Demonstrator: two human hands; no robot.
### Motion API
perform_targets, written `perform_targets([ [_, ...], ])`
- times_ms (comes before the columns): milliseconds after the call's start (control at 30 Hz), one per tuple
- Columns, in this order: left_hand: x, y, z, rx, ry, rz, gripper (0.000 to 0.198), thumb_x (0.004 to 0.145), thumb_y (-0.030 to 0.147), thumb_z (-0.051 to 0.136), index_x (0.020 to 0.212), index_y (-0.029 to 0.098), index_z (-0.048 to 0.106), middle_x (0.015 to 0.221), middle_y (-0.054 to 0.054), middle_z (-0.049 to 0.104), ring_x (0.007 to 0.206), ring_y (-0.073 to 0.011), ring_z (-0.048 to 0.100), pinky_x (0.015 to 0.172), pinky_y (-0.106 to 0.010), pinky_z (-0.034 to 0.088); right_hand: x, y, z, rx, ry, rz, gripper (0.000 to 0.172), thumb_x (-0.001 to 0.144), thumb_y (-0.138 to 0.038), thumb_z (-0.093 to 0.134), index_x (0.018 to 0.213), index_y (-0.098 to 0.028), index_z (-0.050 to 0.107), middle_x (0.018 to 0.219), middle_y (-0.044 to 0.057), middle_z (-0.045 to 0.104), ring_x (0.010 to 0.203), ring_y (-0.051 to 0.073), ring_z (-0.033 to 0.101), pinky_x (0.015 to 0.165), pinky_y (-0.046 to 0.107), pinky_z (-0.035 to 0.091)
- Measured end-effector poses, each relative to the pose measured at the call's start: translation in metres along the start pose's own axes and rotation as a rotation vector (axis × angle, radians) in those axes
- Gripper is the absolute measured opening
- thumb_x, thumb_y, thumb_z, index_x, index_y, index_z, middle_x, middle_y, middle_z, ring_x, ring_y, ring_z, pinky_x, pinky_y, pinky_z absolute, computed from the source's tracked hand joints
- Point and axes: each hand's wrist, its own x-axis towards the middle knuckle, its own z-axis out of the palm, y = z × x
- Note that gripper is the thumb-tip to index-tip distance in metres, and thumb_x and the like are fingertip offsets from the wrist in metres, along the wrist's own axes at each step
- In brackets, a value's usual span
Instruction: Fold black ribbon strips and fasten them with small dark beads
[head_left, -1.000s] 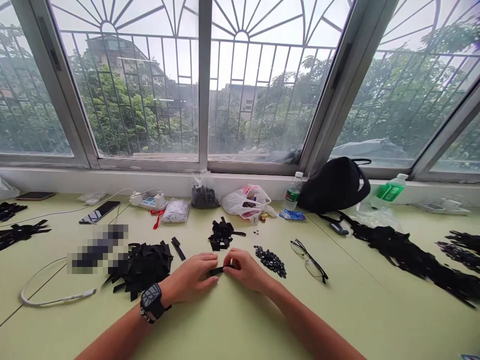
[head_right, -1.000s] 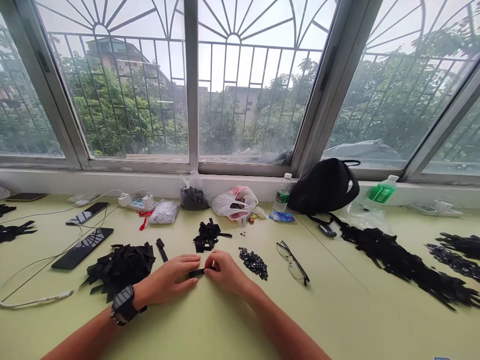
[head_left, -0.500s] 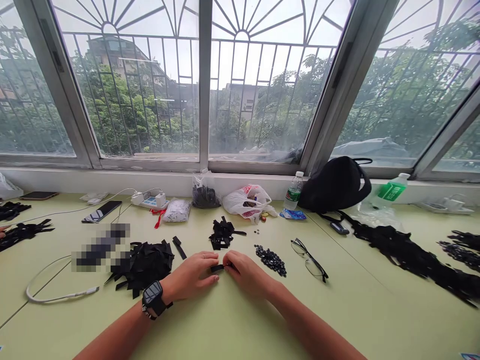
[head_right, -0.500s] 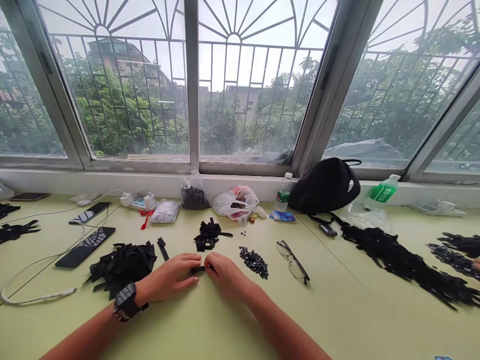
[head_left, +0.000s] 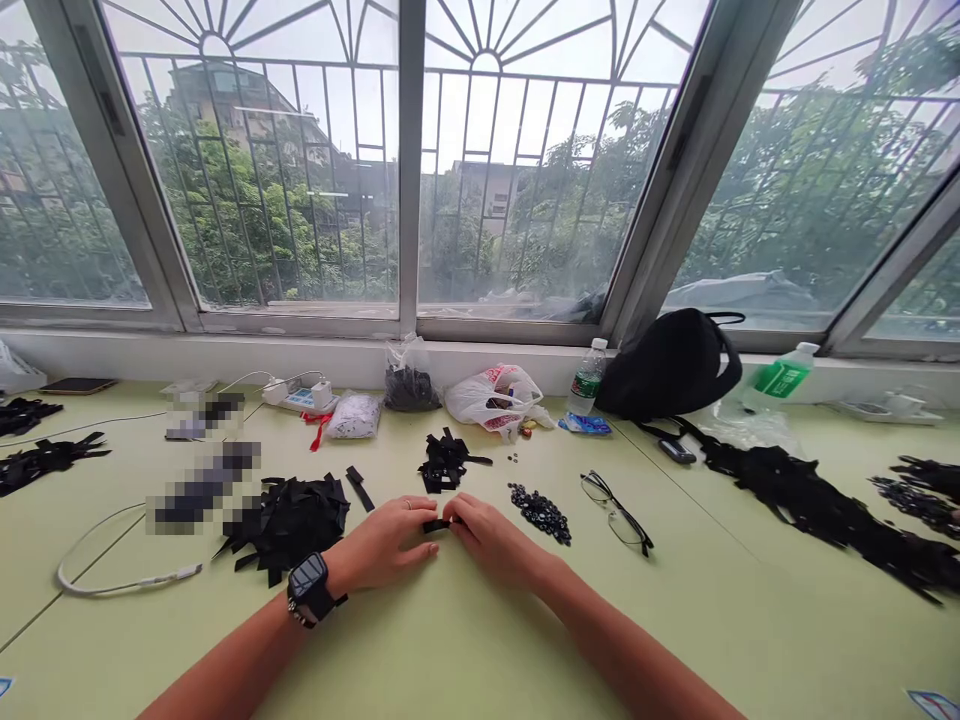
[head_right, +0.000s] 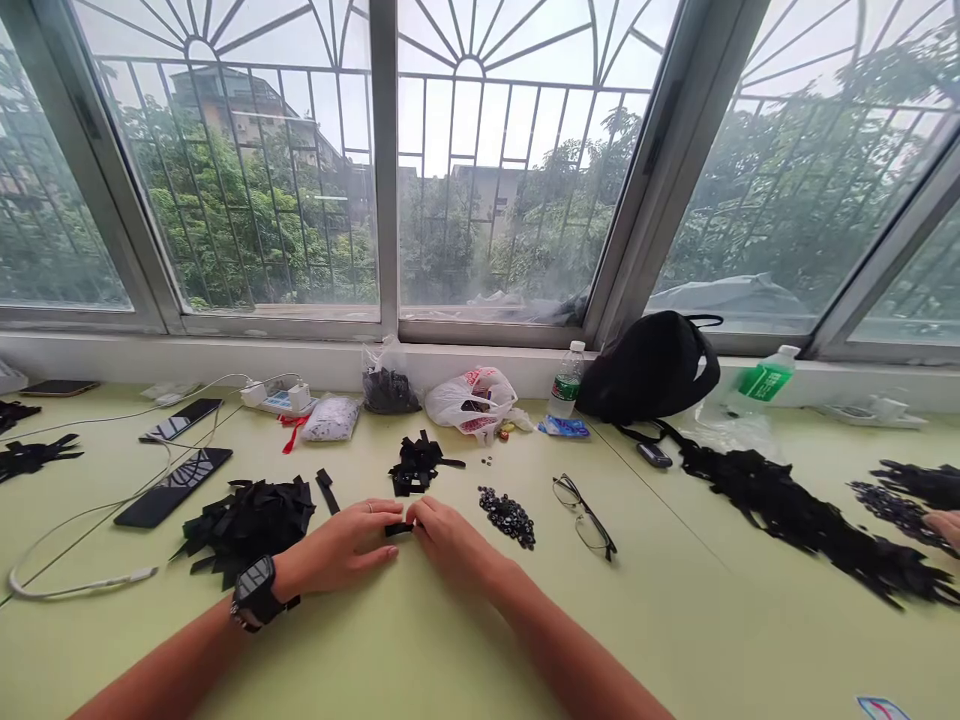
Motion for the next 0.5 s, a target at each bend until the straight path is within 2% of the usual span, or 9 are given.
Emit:
perform_targets([
  [167,0.0008,0.0054,-0.0029,-0.024,0.004,0.030,0.041,0.097,0.030,0.069,0.139,0.029,0.067,0.144,-0.008,0.066,0.134,-0.0290,0.060,0.115,-0.042,0.050,-0.0001,-0.0096,-0.0045,-0.050,-0.039,0.015,0.022,0.104,-0.011,0.039,0.113,-0.022,0.055,0.113,0.008,0.067,0.100,0.022,0.064,0.089,0.035,0.050],
  [367,0.0011,0.0077,-0.0020,-0.042,0.022,0.046,0.035,0.100,0.033,0.066,0.135,0.030,0.070,0.137,-0.008,0.069,0.130,-0.0278,0.062,0.115,-0.041,0.049,-0.0020,-0.0041,-0.0007,-0.098,-0.077,0.013,0.025,0.102,-0.011,0.039,0.123,-0.021,0.049,0.120,0.009,0.067,0.103,0.023,0.065,0.089,0.035,0.050],
  [500,0.0015,0.0106,-0.0008,-0.042,0.053,0.053,0.028,0.100,0.033,0.066,0.127,0.029,0.073,0.132,-0.008,0.072,0.126,-0.0272,0.064,0.113,-0.040,0.051,-0.0030,-0.0017,0.0003,-0.098,-0.076,-0.019,0.026,0.101,-0.010,0.039,0.121,-0.022,0.049,0.119,0.009,0.066,0.101,0.022,0.064,0.088,0.035,0.050],
])
